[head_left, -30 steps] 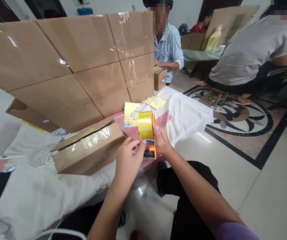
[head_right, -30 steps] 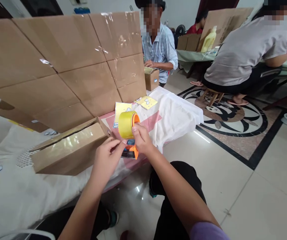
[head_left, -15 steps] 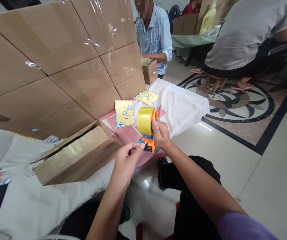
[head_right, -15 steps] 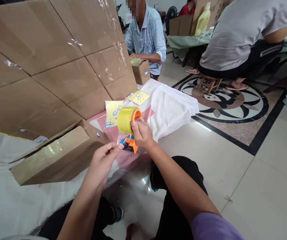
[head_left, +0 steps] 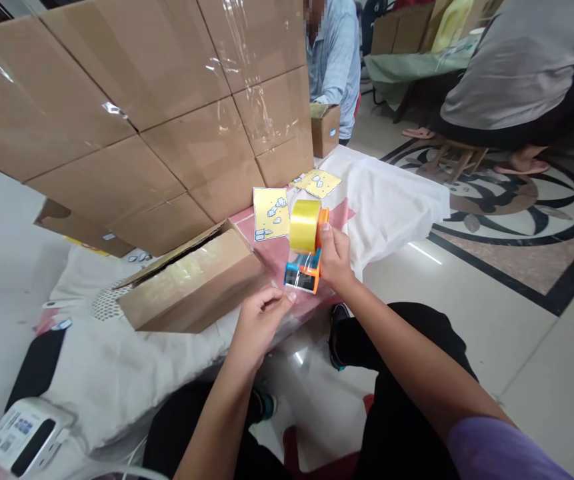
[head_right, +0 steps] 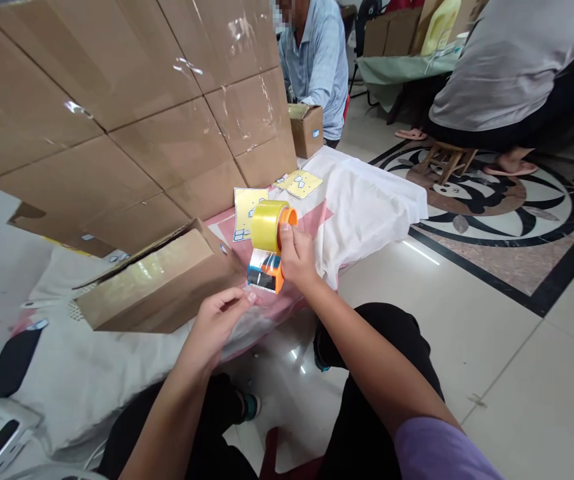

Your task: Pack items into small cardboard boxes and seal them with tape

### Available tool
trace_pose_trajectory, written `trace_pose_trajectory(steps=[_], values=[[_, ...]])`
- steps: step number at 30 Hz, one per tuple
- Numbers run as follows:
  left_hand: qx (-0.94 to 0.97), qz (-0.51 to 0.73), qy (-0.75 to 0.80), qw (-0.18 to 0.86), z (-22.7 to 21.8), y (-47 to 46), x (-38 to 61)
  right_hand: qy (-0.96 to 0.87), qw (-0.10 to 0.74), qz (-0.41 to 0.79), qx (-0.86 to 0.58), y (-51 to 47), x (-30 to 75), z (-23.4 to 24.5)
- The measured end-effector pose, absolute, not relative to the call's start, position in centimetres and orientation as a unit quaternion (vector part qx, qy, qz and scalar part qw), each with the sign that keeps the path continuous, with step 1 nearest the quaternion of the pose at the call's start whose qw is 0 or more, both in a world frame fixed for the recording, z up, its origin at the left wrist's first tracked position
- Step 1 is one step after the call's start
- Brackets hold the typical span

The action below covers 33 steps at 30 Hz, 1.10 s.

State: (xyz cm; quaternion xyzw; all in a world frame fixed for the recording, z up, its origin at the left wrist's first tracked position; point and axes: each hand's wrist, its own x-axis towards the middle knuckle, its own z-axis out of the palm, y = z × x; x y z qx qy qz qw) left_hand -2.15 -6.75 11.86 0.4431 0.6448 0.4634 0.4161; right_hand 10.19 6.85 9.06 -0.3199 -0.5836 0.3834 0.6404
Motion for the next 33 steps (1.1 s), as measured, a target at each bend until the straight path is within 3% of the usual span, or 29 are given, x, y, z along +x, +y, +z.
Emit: trace_pose_trajectory(steps=[8,18,25,33], values=[[0.389,0.494,0.625,0.462,11.6,-7.6,-2.4,-0.617,0.649,0.326,-0.305,4.6,9.8,11.2],[0.478,0.527,0.604,0.360,10.6,-8.3,-2.0,-0.441,0.626,0.522,-0.375,3.4,9.2,10.6],[0.553,0.466,0.639,0.263,10.8,-8.2,-1.6,-0.369,0.595,0.588,-0.405,3.1,9.6,11.1],[0.543,0.467,0.612,0.334,12.6,-7.9,-0.4,-0.418,0.551,0.597,-0.407,4.0,10.9,10.4]])
